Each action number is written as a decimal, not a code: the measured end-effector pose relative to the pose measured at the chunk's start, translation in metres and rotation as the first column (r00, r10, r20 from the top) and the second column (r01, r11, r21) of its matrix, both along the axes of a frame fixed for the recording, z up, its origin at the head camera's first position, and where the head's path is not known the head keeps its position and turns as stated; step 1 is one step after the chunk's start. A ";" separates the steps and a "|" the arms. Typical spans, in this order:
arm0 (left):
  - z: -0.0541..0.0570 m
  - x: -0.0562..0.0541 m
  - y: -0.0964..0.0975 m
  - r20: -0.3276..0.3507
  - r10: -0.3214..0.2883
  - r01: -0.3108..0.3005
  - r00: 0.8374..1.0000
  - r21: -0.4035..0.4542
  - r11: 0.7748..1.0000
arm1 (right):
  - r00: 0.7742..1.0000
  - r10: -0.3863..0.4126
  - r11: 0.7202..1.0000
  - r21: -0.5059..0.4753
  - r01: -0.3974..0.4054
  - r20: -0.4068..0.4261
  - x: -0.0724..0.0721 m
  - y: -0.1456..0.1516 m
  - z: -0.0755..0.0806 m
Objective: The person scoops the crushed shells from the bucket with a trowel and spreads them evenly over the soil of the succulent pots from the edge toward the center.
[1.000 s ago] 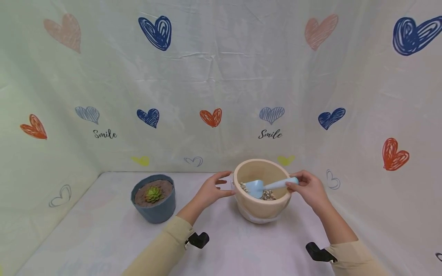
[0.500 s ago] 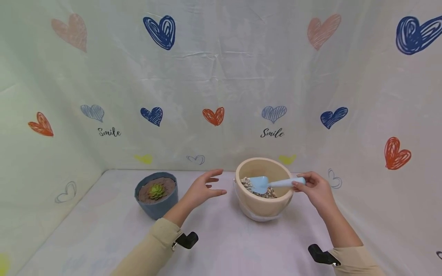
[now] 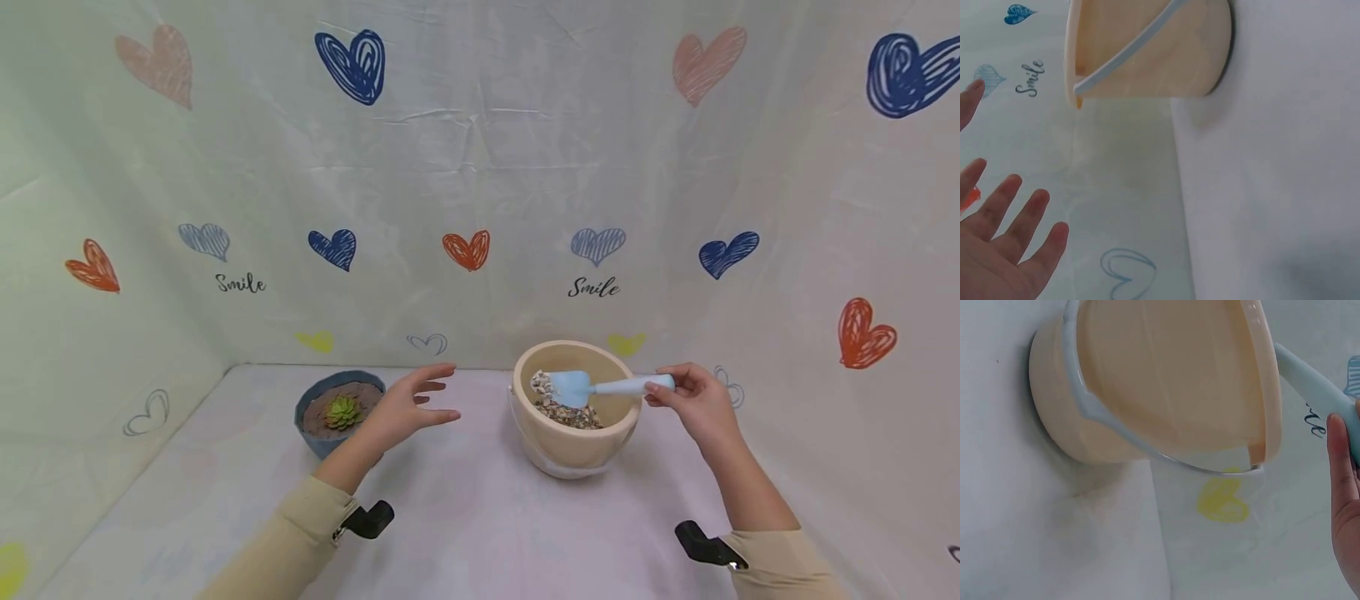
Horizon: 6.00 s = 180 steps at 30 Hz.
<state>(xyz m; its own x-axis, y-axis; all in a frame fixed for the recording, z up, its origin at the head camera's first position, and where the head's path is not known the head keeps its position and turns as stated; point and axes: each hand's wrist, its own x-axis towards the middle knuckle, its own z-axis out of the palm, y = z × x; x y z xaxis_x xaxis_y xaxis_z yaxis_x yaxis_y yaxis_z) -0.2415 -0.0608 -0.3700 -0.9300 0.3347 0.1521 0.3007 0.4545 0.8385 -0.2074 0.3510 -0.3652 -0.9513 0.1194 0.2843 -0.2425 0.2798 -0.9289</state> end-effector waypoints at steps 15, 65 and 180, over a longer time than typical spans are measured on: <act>0.021 0.000 -0.063 0.033 0.069 -0.068 0.997 -0.046 0.997 | 0.999 0.047 0.999 0.003 -0.047 -0.001 -0.017 -0.032 0.025; -0.038 -0.013 -0.206 0.162 0.019 0.006 0.987 -0.155 0.988 | 0.916 0.392 0.913 -0.158 -0.376 0.085 -0.082 -0.283 0.004; -0.062 0.019 -0.161 0.245 0.281 -0.296 0.928 0.023 0.955 | 0.797 0.587 0.748 0.471 -0.468 -0.141 -0.060 -0.318 0.057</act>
<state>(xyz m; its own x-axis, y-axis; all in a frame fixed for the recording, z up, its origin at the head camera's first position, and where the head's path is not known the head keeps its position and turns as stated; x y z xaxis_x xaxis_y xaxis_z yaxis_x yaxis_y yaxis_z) -0.2220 -0.2219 -0.4321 -0.9964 0.0438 -0.0724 -0.0458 0.4403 0.8967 -0.2672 0.0332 -0.3083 -0.7055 -0.5570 0.4383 -0.6790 0.3540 -0.6431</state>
